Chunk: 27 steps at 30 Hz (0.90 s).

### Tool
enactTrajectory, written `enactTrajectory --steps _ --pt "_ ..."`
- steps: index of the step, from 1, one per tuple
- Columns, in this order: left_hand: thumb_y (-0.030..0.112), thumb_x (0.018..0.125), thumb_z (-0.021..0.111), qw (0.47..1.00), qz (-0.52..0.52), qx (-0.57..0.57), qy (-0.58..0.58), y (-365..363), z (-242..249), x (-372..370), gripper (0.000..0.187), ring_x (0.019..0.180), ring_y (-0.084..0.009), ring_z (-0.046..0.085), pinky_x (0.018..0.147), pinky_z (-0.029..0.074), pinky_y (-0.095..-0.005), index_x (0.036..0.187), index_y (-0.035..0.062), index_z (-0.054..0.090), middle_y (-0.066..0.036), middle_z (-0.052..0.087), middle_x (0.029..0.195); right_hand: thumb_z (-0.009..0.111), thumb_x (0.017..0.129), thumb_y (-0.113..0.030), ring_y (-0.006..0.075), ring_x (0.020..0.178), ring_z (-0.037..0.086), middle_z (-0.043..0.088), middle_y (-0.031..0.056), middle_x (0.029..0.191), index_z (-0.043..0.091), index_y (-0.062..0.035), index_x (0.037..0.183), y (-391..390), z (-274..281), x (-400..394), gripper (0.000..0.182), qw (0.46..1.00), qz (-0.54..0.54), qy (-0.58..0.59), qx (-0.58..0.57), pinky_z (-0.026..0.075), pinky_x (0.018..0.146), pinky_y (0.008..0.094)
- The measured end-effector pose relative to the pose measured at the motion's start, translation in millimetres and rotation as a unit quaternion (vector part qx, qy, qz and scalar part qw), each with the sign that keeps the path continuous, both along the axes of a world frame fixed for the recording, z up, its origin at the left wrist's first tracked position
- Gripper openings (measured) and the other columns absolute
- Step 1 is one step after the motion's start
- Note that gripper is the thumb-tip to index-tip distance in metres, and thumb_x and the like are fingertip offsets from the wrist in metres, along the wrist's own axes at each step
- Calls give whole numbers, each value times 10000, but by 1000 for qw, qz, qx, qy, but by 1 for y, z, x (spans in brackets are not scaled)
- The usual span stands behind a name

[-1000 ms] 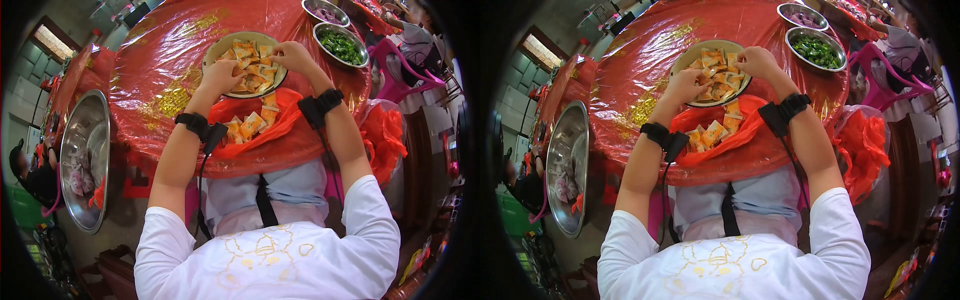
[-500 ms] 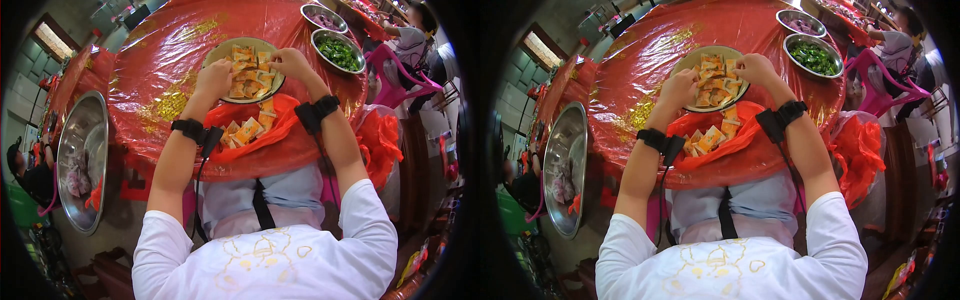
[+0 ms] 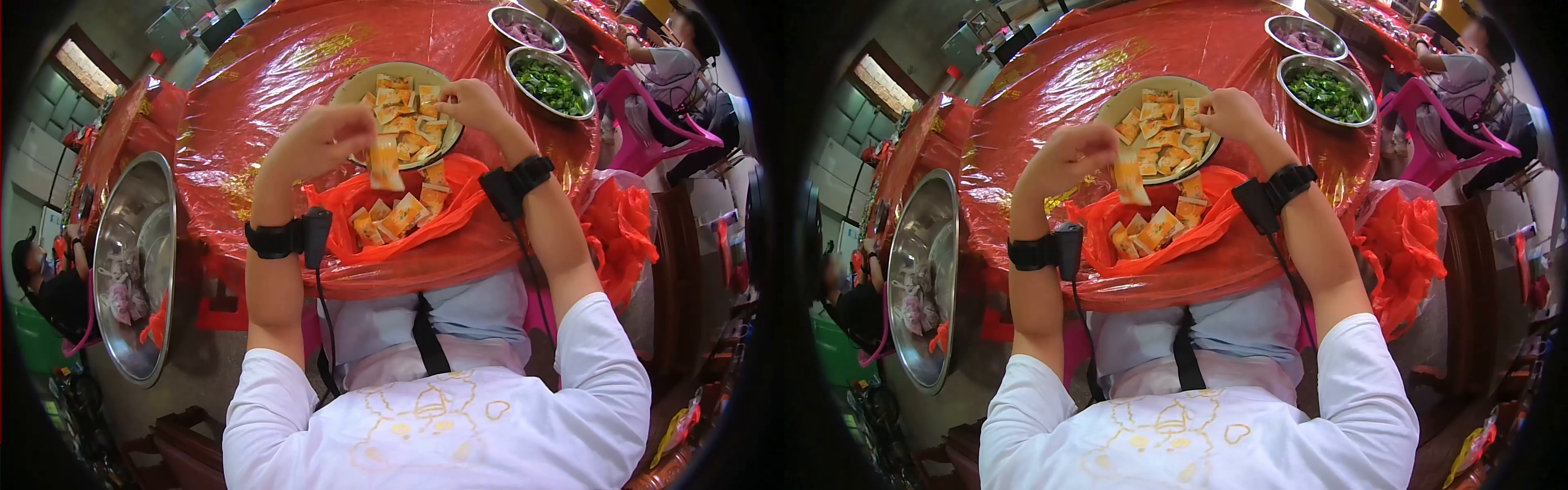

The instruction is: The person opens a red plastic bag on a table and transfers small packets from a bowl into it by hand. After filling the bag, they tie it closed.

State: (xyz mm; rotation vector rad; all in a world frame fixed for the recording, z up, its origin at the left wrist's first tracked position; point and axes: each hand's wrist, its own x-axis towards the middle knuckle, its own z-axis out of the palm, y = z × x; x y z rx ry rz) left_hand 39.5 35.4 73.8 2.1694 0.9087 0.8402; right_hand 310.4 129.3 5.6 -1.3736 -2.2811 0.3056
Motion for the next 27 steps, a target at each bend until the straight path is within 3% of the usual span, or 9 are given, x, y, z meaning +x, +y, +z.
enactTrajectory --steps 2,4,6,11,14,20,22,23,27 --pt "53 867 565 971 -95 -107 189 -3 6 0 54 656 -76 593 603 488 -237 879 1 574 -33 594 746 618 730 -297 279 710 624 633 116 696 681 -89 756 0 -1 0 219 1000 -3 0 1 477 657 393" --pt "85 851 588 969 -128 -143 158 9 -23 -1 83 648 -108 605 600 494 -252 854 1 588 -43 607 743 622 727 -299 280 710 624 633 116 696 680 -89 753 -1 1 0 219 1000 -10 -5 -8 477 657 394" --pt "135 823 621 931 -132 -159 300 12 -36 7 138 663 -148 626 609 504 -276 852 0 613 -63 630 758 642 735 -293 278 682 618 623 129 690 676 -65 784 1 -2 0 236 1000 -2 1 2 468 630 382" --pt "156 775 645 908 -108 -216 343 5 -37 19 176 669 -163 632 598 493 -296 841 -8 646 -80 645 718 660 741 -283 279 654 613 614 141 685 672 -43 819 0 -1 0 252 1000 0 5 5 459 604 371" --pt "149 765 641 930 -108 -166 311 2 -29 18 164 631 -160 624 576 482 -298 827 -2 651 -89 645 691 629 727 -300 285 726 626 637 120 713 678 -86 753 0 1 0 221 1000 -6 2 -6 476 660 394" --pt "215 740 658 966 194 -19 172 20 -30 16 178 679 -237 629 628 486 -355 822 59 682 -96 661 772 651 747 -277 277 651 614 617 137 675 680 -53 803 3 -7 0 233 1000 9 11 21 463 609 374" --pt "163 765 649 936 224 205 176 37 -40 12 109 796 -209 631 675 480 -330 798 61 670 -80 666 872 650 746 -274 276 648 614 617 134 668 681 -57 798 2 -3 0 226 1000 -1 3 1 463 607 373" --pt "187 765 640 936 210 206 195 51 -51 7 122 985 -237 582 869 425 -383 834 101 692 -73 641 1047 650 746 -274 276 648 614 617 134 668 681 -57 798 2 -3 -1 226 1000 -1 4 2 463 607 373" --pt "260 764 638 895 224 242 300 63 -78 8 195 1186 -269 452 1046 250 -446 909 156 716 -86 591 1166 621 741 -301 278 746 627 643 110 732 686 -100 777 1 0 0 214 1000 -6 -13 -12 482 677 394"
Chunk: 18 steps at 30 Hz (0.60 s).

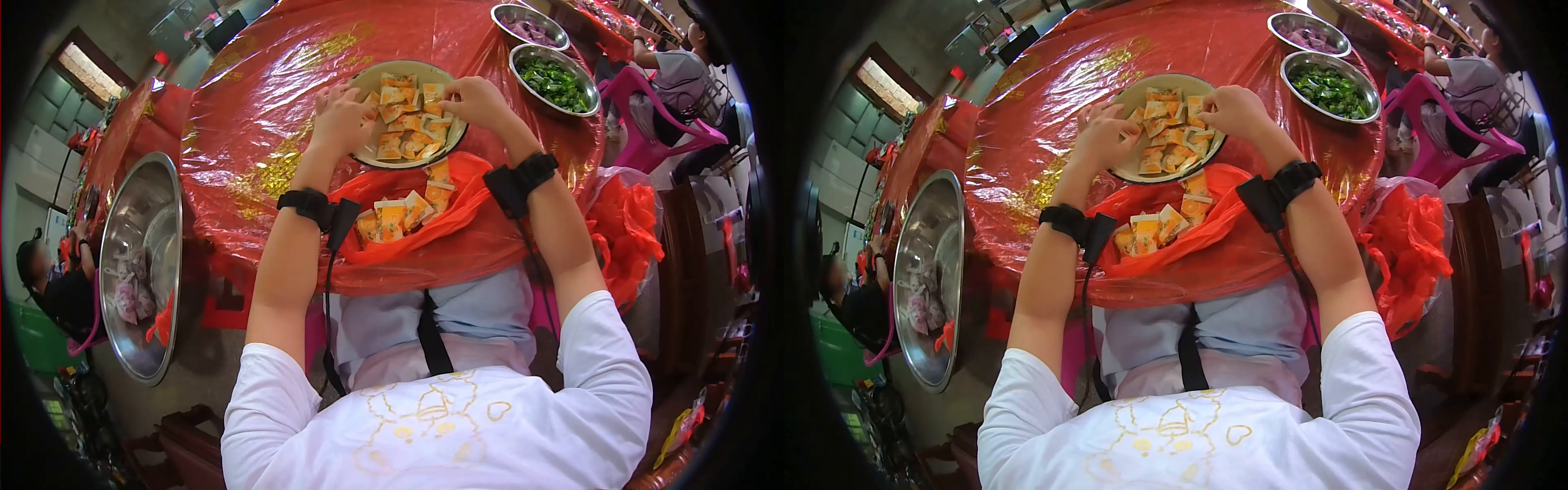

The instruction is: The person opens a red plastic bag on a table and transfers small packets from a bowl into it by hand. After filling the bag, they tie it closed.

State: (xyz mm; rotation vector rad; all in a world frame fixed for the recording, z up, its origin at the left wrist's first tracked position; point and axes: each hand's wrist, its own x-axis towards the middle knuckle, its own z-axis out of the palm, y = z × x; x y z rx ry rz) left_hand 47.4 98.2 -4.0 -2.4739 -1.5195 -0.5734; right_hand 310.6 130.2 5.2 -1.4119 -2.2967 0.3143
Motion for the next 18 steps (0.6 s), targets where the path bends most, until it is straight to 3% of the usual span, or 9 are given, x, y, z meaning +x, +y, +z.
enactTrajectory --steps 2,6,9,11,15,17,18 --pt "327 764 631 993 58 -70 73 -4 -7 6 262 1307 -308 287 1099 69 -478 975 200 720 -107 519 1271 618 740 -302 277 748 626 644 109 735 686 -101 776 0 1 0 215 1000 3 0 8 481 676 396" --pt "335 769 621 990 28 -121 74 2 -8 3 278 1335 -324 234 1105 52 -471 993 201 717 -129 514 1258 618 738 -305 277 754 627 645 108 739 687 -106 774 -1 0 0 214 1000 4 -6 10 481 674 398" --pt "330 777 617 988 35 -130 72 4 -8 1 276 1282 -311 318 1102 47 -489 992 186 713 -132 525 1207 620 736 -308 278 754 627 644 107 735 687 -108 772 0 0 0 214 1000 1 -4 9 481 674 400" --pt "343 776 625 982 2 -185 24 10 -10 -4 303 1202 -289 404 1092 146 -449 1002 158 706 -126 537 1142 622 736 -311 278 754 627 643 106 733 688 -109 772 0 0 0 216 1000 1 -6 5 481 675 401" --pt "345 771 643 987 -19 -157 -20 8 -12 -6 323 1126 -267 454 1047 253 -385 994 119 705 -106 543 1121 625 737 -322 281 755 627 643 103 727 690 -110 786 -2 2 0 227 1000 4 -9 3 482 678 402" --pt "240 765 679 999 -29 -23 -10 2 -4 -3 258 1052 -244 517 920 397 -331 971 86 708 -94 563 1074 626 738 -325 282 757 627 643 102 726 691 -111 791 -2 2 1 230 1000 6 -12 -1 482 679 402" --pt "240 765 679 999 -30 -23 -10 -2 4 -1 258 1052 -244 517 920 397 -331 971 86 708 -94 563 1074 624 734 -322 284 756 626 643 103 725 691 -113 796 -2 2 1 228 1000 9 -9 4 482 678 403"
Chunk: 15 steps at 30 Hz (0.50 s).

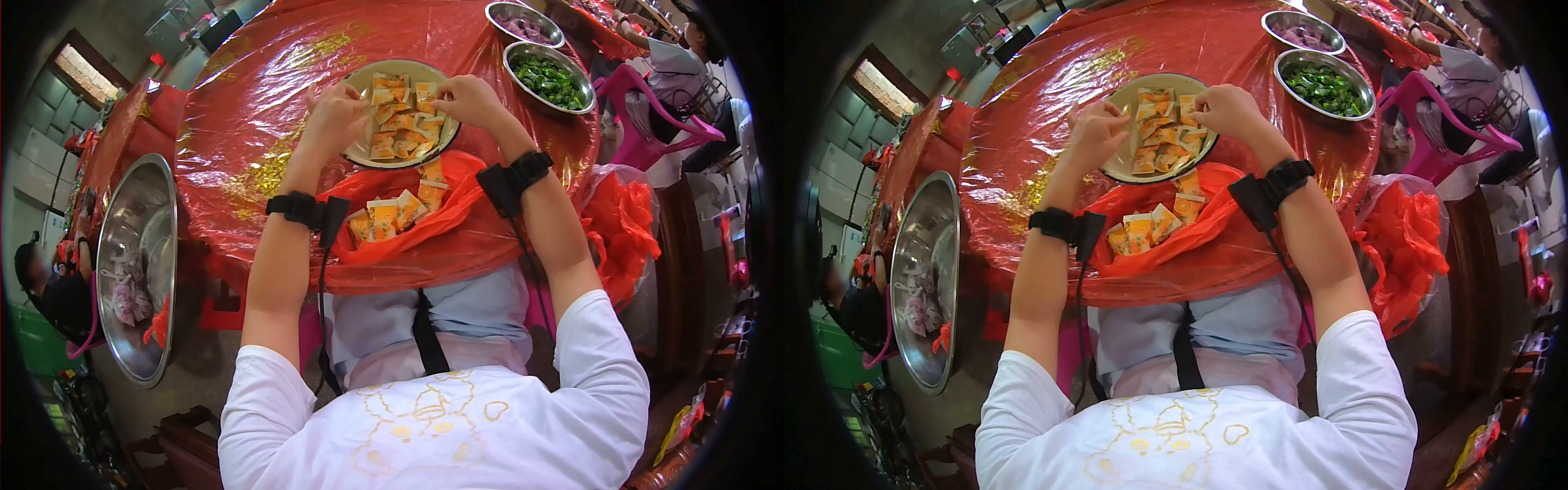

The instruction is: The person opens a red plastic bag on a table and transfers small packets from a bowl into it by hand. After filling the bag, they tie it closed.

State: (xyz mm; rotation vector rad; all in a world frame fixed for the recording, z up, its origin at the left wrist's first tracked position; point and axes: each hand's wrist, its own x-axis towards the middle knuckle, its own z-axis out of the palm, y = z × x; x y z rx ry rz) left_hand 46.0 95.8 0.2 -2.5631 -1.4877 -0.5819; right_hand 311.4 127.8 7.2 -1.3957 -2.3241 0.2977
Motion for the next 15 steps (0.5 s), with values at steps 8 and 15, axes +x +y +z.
enactTrajectory --steps 8,15 --pt "29 685 748 927 -170 -49 -330 -47 60 1 122 796 -123 592 660 467 -248 796 56 707 -27 616 861 652 744 -282 289 664 605 613 127 676 682 -81 793 -2 -2 0 209 999 11 7 34 458 606 388" --pt "-3 635 735 850 -350 -372 -129 -60 61 18 160 725 -145 599 650 475 -280 775 46 673 -27 635 789 653 735 -296 288 670 605 614 125 686 682 -86 796 -2 -1 -1 221 1000 8 -2 26 462 616 390"
